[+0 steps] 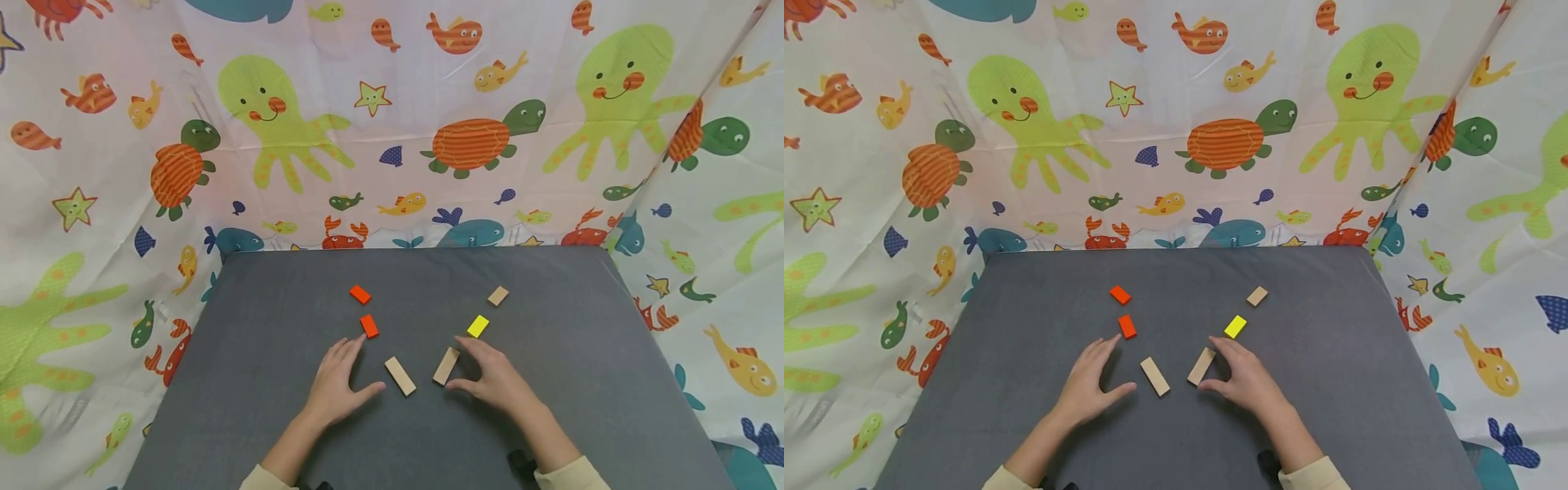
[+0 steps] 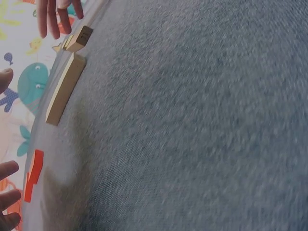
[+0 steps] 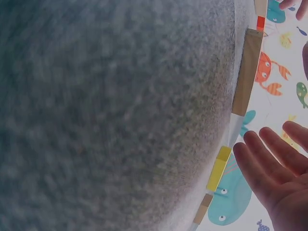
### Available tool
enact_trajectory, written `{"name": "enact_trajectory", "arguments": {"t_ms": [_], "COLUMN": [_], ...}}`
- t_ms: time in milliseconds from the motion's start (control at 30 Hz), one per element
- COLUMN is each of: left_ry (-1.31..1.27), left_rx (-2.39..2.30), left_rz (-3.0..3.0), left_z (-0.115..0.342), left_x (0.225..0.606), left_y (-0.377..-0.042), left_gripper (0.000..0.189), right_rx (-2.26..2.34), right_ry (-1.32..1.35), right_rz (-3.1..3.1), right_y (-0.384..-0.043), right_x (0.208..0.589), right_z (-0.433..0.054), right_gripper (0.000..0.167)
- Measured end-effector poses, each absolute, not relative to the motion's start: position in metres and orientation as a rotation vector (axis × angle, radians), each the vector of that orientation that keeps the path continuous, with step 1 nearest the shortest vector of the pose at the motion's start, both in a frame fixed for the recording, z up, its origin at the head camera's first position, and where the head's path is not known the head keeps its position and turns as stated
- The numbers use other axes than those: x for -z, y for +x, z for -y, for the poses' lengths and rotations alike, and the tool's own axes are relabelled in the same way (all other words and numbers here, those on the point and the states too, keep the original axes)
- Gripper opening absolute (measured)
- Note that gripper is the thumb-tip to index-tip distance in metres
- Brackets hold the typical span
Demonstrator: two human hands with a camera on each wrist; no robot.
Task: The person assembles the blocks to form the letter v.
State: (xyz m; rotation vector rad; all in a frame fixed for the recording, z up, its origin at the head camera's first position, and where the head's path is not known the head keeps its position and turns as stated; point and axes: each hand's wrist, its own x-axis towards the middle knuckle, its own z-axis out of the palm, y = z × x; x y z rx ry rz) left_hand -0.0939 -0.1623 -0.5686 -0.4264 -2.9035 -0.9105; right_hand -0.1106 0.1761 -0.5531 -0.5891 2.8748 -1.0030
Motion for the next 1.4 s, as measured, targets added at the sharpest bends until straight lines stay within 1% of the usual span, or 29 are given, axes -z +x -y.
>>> {"name": "enact_trajectory", "arguments": {"t_ms": [367,700,1400], "left_ry": [-0.459,-0.359,-0.378], "left_rx": [0.876,0.757,0.625], "left_rz": [2.891,3.048,3.075], "left_z": [0.145,0.130,0.109], "left_x": [0.575,0.577,0.589], "left_y": [-0.093,-0.092,-0.093], "left_gripper": [0.094,0.097,0.090], "right_rx": [0.982,0.944,0.882], "right_ry": [-0.554,-0.503,-0.402], "right_rz": [-2.877,-2.848,-2.846], "right_y": [-0.111,-0.111,-0.112], "right_x": [0.558,0.559,0.565], "right_z": [-0.173,-0.171,-0.163], "right_gripper": [0.094,0.093,0.093]}}
